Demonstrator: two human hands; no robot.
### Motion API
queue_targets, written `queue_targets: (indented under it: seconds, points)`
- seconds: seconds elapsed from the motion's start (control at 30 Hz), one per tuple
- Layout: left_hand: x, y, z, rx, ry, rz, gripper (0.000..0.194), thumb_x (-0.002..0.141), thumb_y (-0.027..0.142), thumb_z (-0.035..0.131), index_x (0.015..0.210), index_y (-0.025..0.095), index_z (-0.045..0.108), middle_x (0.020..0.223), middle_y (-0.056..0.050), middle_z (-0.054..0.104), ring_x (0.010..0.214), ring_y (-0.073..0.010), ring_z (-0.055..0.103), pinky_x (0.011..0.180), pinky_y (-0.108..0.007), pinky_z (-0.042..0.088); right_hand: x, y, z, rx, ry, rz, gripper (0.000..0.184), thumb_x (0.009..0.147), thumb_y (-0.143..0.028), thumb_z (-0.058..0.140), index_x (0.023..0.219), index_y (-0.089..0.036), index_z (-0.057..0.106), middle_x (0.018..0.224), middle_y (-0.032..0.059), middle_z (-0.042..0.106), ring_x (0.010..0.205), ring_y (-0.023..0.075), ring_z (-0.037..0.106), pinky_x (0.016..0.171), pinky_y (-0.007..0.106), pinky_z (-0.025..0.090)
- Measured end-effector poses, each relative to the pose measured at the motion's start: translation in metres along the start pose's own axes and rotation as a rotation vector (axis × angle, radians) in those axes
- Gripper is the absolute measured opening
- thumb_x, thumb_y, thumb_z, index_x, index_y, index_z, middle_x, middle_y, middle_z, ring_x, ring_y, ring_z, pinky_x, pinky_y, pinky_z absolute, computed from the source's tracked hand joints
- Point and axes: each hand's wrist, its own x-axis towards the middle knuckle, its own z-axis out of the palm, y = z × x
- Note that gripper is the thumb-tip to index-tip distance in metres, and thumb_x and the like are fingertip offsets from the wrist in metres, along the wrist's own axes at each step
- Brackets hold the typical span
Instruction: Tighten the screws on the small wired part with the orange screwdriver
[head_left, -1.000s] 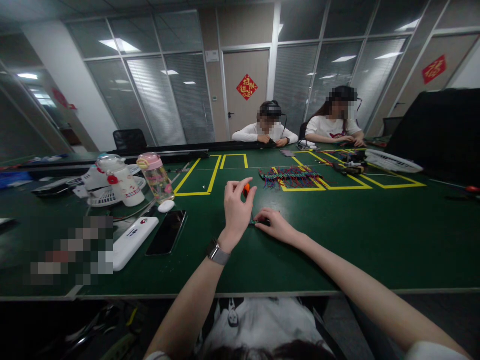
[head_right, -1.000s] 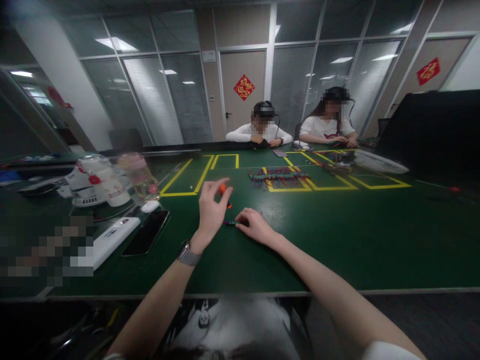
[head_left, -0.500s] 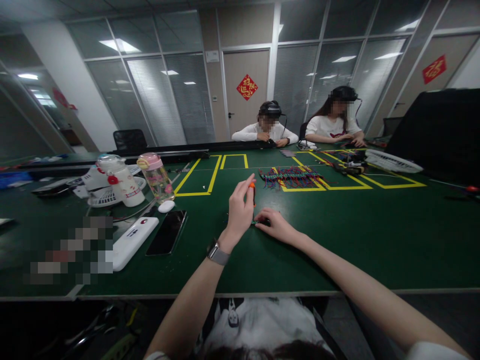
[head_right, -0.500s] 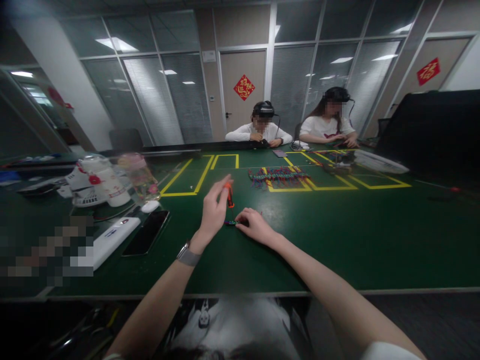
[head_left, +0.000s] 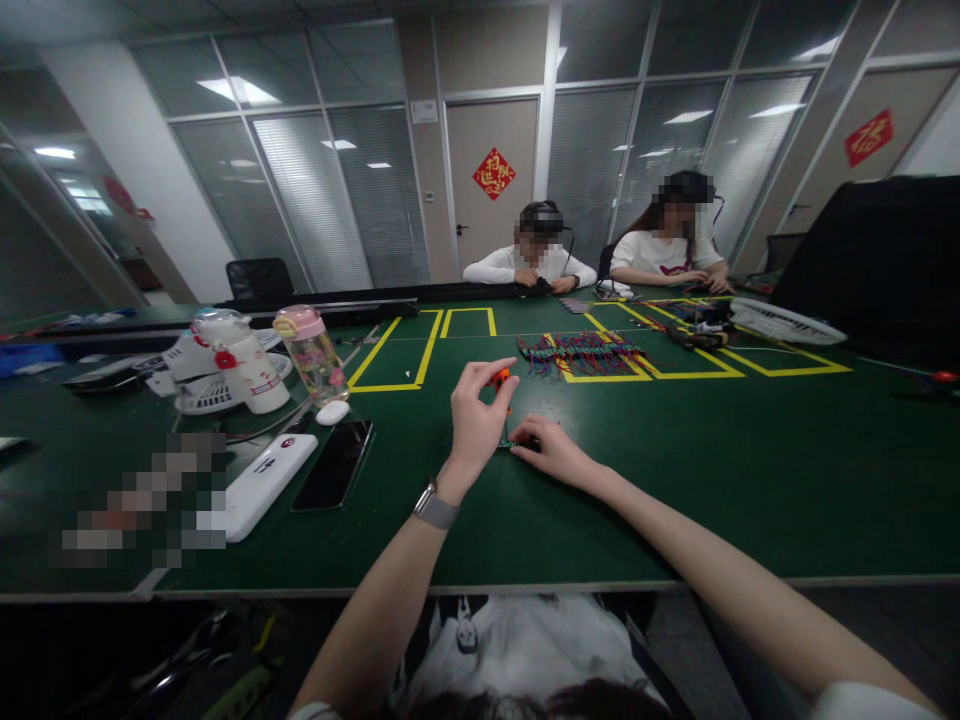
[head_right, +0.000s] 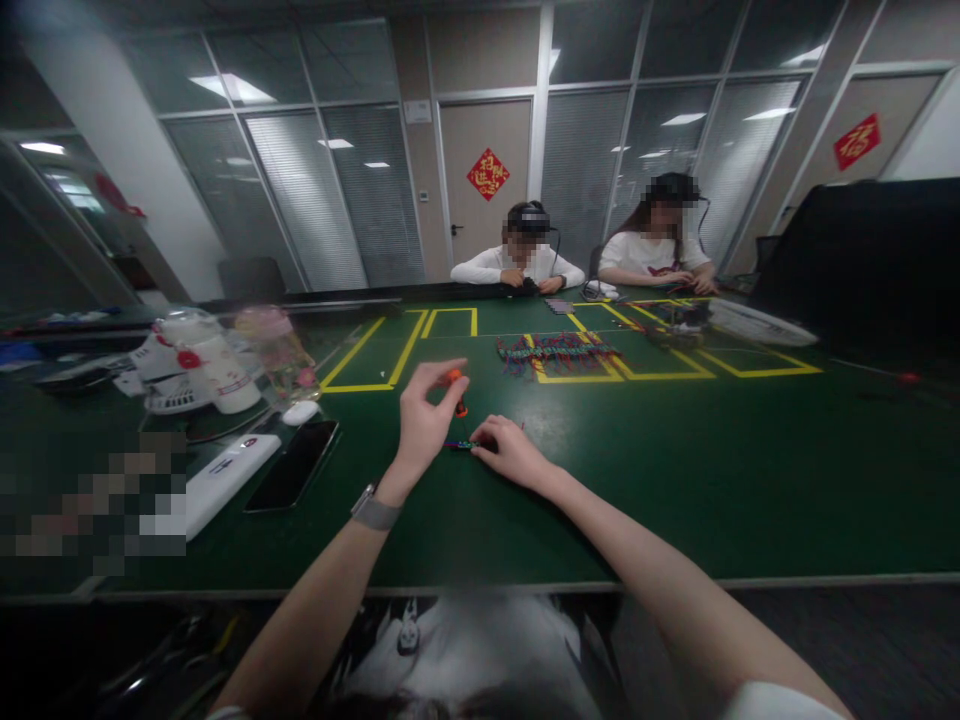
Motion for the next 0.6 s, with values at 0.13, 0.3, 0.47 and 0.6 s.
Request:
queue_targets:
  seconds: [0.13, 0.3, 0.47, 0.6]
  points:
    - [-0.0002, 0.0016, -0.0004, 0.113, 0.018, 0.024, 0.026, 0.092, 0.022, 0.049, 0.114, 0.022, 0.063, 0.105, -0.007, 0.059, 0.098, -0.0166, 0.057, 0.089, -0.031, 0.046, -0.0004, 0.0010, 0.0001, 0.003, 0.005, -0.002, 0.007, 0.079, -0.014, 0.063, 0.086, -0.015, 0.065, 0.082, 0.0043, 0.060, 0.078, 0.0172, 0.056, 0.072, 0.029, 0.045]
    - [-0.0008, 0.0054, -0.0007, 0.056, -0.013, 0.058, 0.026, 0.092, 0.020, 0.049, 0.113, 0.021, 0.063, 0.101, -0.006, 0.063, 0.094, -0.0153, 0.059, 0.086, -0.029, 0.048, -0.0009, 0.0018, 0.0000, 0.008, 0.008, -0.018, 0.006, 0.080, -0.015, 0.062, 0.086, -0.016, 0.065, 0.082, 0.0042, 0.060, 0.079, 0.0177, 0.056, 0.072, 0.030, 0.045]
    - [-0.0008, 0.0040, -0.0008, 0.128, 0.038, 0.019, 0.024, 0.090, 0.024, 0.052, 0.111, 0.021, 0.065, 0.102, -0.006, 0.058, 0.094, -0.0162, 0.058, 0.087, -0.031, 0.048, -0.0006, 0.0009, 0.0000, 0.005, 0.005, -0.007, 0.007, 0.080, -0.014, 0.063, 0.086, -0.016, 0.065, 0.081, 0.0040, 0.059, 0.077, 0.0173, 0.055, 0.071, 0.029, 0.045]
    - [-0.0012, 0.0029, 0.0004, 0.029, -0.050, 0.048, 0.032, 0.095, 0.019, 0.040, 0.123, 0.023, 0.056, 0.115, -0.007, 0.061, 0.107, -0.0160, 0.057, 0.093, -0.032, 0.046, -0.0007, 0.0007, -0.0002, 0.006, 0.004, -0.011, 0.007, 0.080, -0.013, 0.063, 0.086, -0.016, 0.065, 0.082, 0.0041, 0.059, 0.078, 0.0173, 0.055, 0.071, 0.029, 0.045]
